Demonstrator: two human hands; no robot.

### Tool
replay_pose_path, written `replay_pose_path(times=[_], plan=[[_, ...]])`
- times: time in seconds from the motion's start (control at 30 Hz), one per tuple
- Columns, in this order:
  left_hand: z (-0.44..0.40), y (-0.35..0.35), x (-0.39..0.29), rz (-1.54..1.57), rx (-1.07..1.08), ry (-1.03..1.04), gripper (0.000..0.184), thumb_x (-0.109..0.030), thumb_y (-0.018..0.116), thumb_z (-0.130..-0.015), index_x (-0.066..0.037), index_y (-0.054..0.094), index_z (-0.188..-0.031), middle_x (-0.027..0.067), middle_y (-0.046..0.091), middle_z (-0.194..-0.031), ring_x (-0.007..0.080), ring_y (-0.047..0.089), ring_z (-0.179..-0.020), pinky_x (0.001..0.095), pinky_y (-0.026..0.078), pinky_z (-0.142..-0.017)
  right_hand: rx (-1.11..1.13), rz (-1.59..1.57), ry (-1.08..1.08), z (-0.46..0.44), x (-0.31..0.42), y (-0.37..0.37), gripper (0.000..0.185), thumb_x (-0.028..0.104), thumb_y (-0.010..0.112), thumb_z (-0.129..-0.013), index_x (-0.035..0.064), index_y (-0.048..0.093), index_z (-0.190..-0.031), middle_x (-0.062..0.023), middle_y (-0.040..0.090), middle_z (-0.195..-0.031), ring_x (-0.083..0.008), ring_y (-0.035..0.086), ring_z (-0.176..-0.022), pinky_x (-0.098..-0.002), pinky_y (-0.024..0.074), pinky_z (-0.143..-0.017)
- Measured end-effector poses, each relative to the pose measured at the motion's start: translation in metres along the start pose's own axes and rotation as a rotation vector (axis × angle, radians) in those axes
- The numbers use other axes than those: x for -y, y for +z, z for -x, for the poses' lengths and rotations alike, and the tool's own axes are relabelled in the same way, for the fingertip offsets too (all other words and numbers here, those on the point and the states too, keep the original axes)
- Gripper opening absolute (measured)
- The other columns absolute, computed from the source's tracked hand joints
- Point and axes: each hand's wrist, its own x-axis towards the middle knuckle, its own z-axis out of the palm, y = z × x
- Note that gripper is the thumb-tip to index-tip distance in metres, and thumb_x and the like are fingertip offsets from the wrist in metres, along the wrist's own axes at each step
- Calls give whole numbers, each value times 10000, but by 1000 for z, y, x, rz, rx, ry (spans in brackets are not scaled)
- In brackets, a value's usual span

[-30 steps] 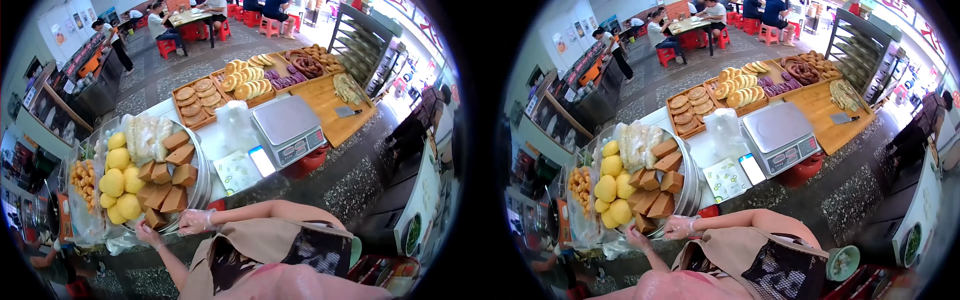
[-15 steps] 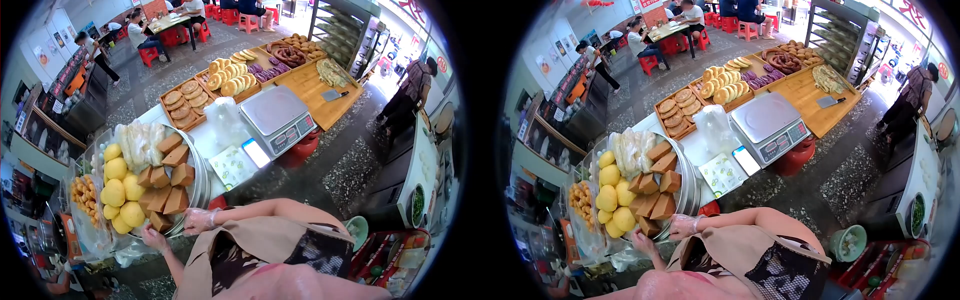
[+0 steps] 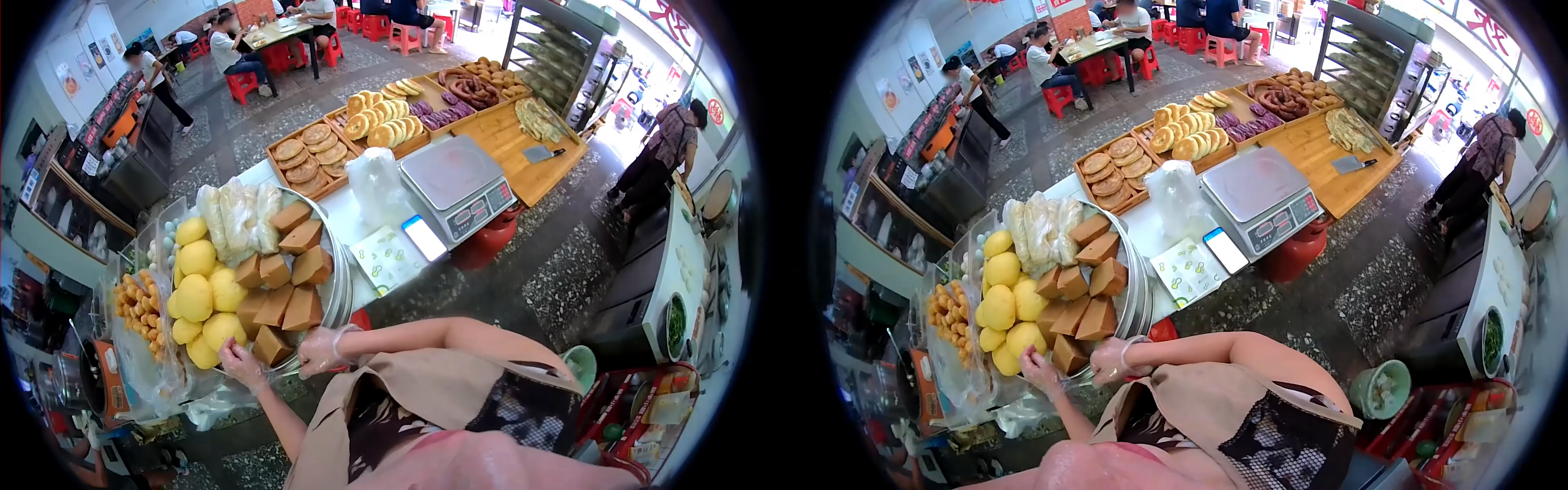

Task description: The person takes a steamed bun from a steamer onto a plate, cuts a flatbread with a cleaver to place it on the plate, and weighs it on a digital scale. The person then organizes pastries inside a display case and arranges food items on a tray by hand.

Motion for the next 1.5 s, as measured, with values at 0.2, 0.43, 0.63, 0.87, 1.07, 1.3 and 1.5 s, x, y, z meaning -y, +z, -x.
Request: replay_pose_path(times=[0.2,0.43,0.63,0.87,1.07,1.3,1.5], plan=[[1,0,2,86,7,21,158,-35,528,-844,-2,630,-960,162,639,-928,318,604,-869,393,469,-818,66,-307,247,2,24,-34,434,422,532,-826,21,698,-813,-101,685,-715,-240,660,-680,-354,511,-688],[0,-2,2,115,56,98,153,-55,537,-837,-6,638,-942,156,650,-911,318,613,-846,398,477,-792,-62,-419,235,9,24,-24,411,391,562,-844,4,682,-781,-99,680,-697,-191,652,-652,-327,506,-663],[-2,-5,-2,131,82,88,155,-50,534,-822,-3,638,-926,162,643,-892,323,608,-825,404,475,-776,-168,-402,196,6,23,-5,411,389,565,-847,-3,670,-783,-106,662,-673,-207,641,-637,-339,498,-642],[1,-4,-3,128,108,102,177,-63,515,-826,-7,640,-939,170,639,-895,329,604,-845,408,469,-789,-166,-387,168,11,20,0,401,367,559,-842,-15,658,-769,-116,664,-681,-222,636,-625,-353,490,-631],[1,6,2,56,114,169,173,-52,511,-824,-15,640,-932,172,626,-860,349,595,-823,427,467,-765,-189,-183,112,9,8,7,363,342,564,-846,-9,613,-771,-214,604,-750,-375,578,-683,-427,452,-632],[2,8,5,65,104,209,166,-35,514,-810,-15,644,-912,170,636,-876,343,602,-821,424,475,-760,-117,-157,164,6,3,1,353,345,553,-826,22,689,-780,-109,680,-693,-258,659,-682,-365,505,-671],[1,1,-3,71,115,203,171,-65,528,-839,-13,653,-943,167,640,-875,339,607,-819,410,480,-760,-80,-142,145,7,2,-1,356,351,546,-813,25,688,-787,-122,682,-715,-286,656,-700,-390,501,-691]])
